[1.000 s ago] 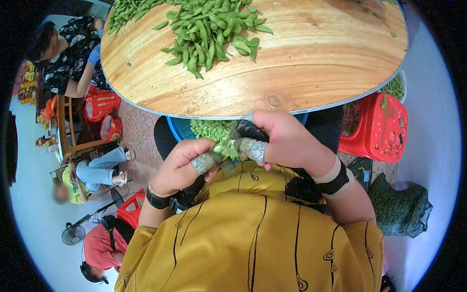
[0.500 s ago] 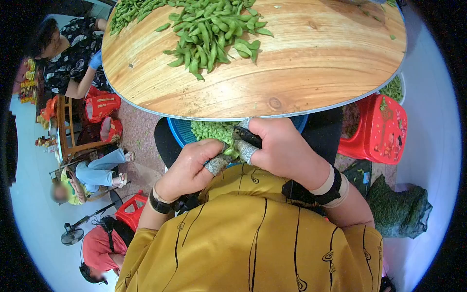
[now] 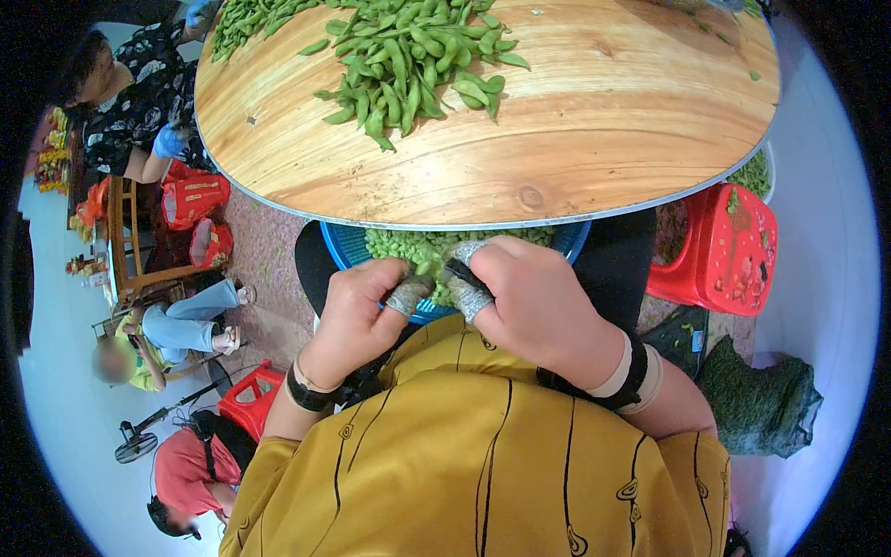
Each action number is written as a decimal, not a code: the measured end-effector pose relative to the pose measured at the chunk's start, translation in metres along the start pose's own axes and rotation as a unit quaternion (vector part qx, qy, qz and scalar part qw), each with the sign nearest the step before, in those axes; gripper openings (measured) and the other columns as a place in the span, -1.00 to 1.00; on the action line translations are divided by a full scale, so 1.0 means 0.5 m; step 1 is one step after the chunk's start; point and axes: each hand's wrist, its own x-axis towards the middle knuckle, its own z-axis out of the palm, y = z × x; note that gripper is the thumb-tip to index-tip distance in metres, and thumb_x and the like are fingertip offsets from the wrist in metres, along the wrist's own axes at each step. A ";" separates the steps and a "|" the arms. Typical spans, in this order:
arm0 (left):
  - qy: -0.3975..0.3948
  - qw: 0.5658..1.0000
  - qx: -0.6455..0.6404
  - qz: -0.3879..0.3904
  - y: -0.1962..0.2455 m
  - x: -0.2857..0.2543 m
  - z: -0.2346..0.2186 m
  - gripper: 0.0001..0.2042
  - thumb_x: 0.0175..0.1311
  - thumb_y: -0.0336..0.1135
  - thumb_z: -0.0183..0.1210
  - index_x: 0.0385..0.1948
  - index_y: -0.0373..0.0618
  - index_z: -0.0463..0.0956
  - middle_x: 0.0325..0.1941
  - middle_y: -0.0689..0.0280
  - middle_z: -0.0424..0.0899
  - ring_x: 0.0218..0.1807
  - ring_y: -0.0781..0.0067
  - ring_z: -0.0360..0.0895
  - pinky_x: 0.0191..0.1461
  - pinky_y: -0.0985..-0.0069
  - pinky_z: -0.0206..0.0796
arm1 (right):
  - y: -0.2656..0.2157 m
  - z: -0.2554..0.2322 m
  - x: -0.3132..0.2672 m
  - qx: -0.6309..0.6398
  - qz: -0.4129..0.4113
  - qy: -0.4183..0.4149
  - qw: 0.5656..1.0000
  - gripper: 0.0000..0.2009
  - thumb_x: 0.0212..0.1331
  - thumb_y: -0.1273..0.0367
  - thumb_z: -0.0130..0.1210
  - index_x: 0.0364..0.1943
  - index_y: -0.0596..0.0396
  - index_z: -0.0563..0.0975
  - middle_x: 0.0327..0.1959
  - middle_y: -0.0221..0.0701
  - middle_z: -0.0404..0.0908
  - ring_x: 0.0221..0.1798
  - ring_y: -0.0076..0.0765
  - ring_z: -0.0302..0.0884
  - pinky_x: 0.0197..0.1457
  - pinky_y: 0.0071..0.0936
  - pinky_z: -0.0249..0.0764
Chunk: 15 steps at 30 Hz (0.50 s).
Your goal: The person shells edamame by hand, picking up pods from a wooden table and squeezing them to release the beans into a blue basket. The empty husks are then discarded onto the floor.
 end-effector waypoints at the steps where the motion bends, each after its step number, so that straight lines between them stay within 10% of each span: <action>1: -0.020 1.000 0.004 0.014 0.007 0.001 0.001 -0.93 0.00 -0.49 0.10 -0.47 -0.24 0.46 -0.54 0.01 0.47 -0.44 -0.06 0.49 -0.39 0.25 0.33 | 0.003 0.001 0.001 -0.002 0.000 0.000 1.000 -0.87 -0.14 0.48 0.12 -0.47 0.19 0.44 -0.58 -0.14 0.45 -0.46 0.17 0.43 -0.39 -0.14 0.38; 4: -0.057 0.996 0.031 0.055 0.011 0.006 0.002 -0.92 -0.07 -0.50 0.10 -0.51 -0.23 0.40 -0.54 0.00 0.46 -0.39 -0.09 0.49 -0.34 0.17 0.36 | 0.009 -0.011 0.009 0.025 0.002 -0.061 0.998 -0.89 -0.08 0.49 0.13 -0.43 0.20 0.49 -0.60 -0.20 0.48 -0.49 0.01 0.52 -0.40 -0.24 0.43; 7: -0.168 0.978 -0.054 0.111 0.007 0.010 -0.010 -0.93 -0.02 -0.54 0.07 -0.47 -0.23 0.43 -0.55 0.09 0.50 -0.45 0.07 0.53 -0.37 0.31 0.38 | 0.000 -0.044 0.026 0.303 0.296 -0.259 0.868 -0.85 0.01 0.44 0.18 -0.39 0.24 0.50 -0.59 -0.32 0.53 -0.47 -0.51 0.52 -0.39 -0.44 0.43; 10: -0.270 0.925 -0.267 -0.023 0.014 0.016 -0.028 -0.97 0.14 -0.53 0.03 -0.44 -0.22 0.46 -0.56 0.25 0.54 -0.54 0.42 0.54 -0.44 0.51 0.36 | 0.029 -0.030 0.012 0.217 0.080 -0.192 0.954 -0.85 -0.03 0.46 0.21 -0.38 0.22 0.51 -0.60 -0.37 0.51 -0.51 -0.56 0.39 -0.39 -0.47 0.40; 11: -0.275 0.903 -0.326 -0.054 0.006 0.013 -0.027 -0.92 0.27 -0.48 0.01 -0.41 -0.21 0.48 -0.55 0.37 0.55 -0.58 0.67 0.48 -0.48 0.65 0.31 | 0.024 -0.030 0.013 0.274 0.116 -0.192 0.935 -0.83 -0.07 0.46 0.24 -0.37 0.20 0.52 -0.59 -0.36 0.48 -0.49 -0.60 0.26 -0.37 -0.52 0.38; 15: -0.215 0.914 -0.341 -0.056 -0.010 0.001 -0.036 -0.92 0.28 -0.45 0.03 -0.37 -0.22 0.50 -0.54 0.38 0.55 -0.58 0.66 0.47 -0.49 0.65 0.32 | 0.018 -0.018 0.020 0.225 0.105 -0.117 0.962 -0.83 -0.06 0.43 0.25 -0.37 0.16 0.53 -0.54 -0.26 0.51 -0.50 -0.47 0.41 -0.36 -0.44 0.41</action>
